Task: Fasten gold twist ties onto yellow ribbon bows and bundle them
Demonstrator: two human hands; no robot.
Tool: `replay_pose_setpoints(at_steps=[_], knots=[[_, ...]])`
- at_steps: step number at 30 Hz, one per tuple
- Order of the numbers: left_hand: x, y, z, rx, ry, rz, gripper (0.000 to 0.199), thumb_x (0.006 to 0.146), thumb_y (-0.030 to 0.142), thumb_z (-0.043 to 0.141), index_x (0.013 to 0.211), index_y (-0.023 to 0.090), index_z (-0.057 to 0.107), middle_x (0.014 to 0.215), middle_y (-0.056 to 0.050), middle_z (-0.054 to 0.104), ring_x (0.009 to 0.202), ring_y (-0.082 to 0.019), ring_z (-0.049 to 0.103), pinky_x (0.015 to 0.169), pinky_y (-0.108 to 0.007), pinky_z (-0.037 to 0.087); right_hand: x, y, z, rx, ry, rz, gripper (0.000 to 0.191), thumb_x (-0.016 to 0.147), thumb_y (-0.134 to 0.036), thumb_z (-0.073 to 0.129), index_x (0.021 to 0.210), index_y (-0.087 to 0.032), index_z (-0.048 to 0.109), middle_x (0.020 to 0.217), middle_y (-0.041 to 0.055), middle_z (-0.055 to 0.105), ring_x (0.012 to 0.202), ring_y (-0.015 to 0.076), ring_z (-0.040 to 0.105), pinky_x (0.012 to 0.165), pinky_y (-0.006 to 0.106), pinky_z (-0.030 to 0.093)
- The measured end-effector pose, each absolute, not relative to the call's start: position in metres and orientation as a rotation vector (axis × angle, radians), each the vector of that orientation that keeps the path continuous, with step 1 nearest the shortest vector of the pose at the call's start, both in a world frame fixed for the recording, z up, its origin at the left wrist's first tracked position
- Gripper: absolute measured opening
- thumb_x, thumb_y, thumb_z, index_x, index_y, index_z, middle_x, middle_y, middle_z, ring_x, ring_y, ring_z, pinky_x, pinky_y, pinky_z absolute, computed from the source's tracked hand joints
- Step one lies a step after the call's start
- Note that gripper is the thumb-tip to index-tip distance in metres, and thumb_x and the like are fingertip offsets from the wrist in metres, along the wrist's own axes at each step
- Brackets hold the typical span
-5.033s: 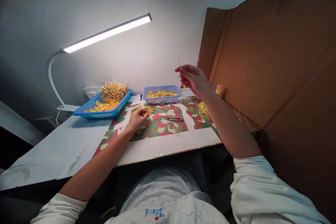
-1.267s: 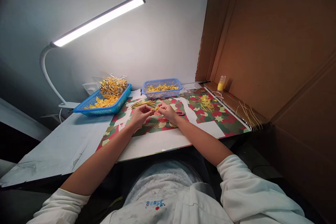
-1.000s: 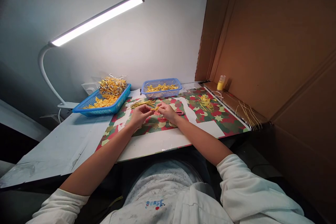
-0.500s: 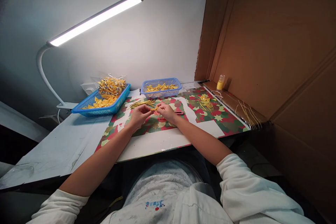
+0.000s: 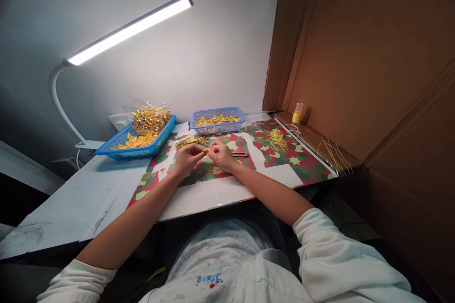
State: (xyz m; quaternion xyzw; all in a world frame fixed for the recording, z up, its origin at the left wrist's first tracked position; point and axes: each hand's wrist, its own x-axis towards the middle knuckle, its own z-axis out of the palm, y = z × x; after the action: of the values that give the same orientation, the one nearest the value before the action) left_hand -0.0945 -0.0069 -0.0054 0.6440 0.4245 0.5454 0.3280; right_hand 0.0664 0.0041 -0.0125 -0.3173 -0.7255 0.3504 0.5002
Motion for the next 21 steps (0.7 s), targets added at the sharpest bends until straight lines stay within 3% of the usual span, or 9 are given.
replay_pose_setpoints(at_steps=[21], knots=[[-0.0992, -0.0122, -0.0054, 2.223, 1.249, 1.527, 0.009, 0.074, 0.026, 0.067, 0.066, 0.022, 0.067, 0.068, -0.002, 0.071, 0.061, -0.017, 0.063, 0.065, -0.03, 0.05, 0.0622, -0.0006, -0.0144, -0.721, -1.907, 0.581, 0.028, 0.085, -0.024, 0.044, 0.058, -0.022, 0.037, 0.083, 0.0049, 0.047, 0.082, 0.0178, 0.048, 0.079, 0.034, 0.041]])
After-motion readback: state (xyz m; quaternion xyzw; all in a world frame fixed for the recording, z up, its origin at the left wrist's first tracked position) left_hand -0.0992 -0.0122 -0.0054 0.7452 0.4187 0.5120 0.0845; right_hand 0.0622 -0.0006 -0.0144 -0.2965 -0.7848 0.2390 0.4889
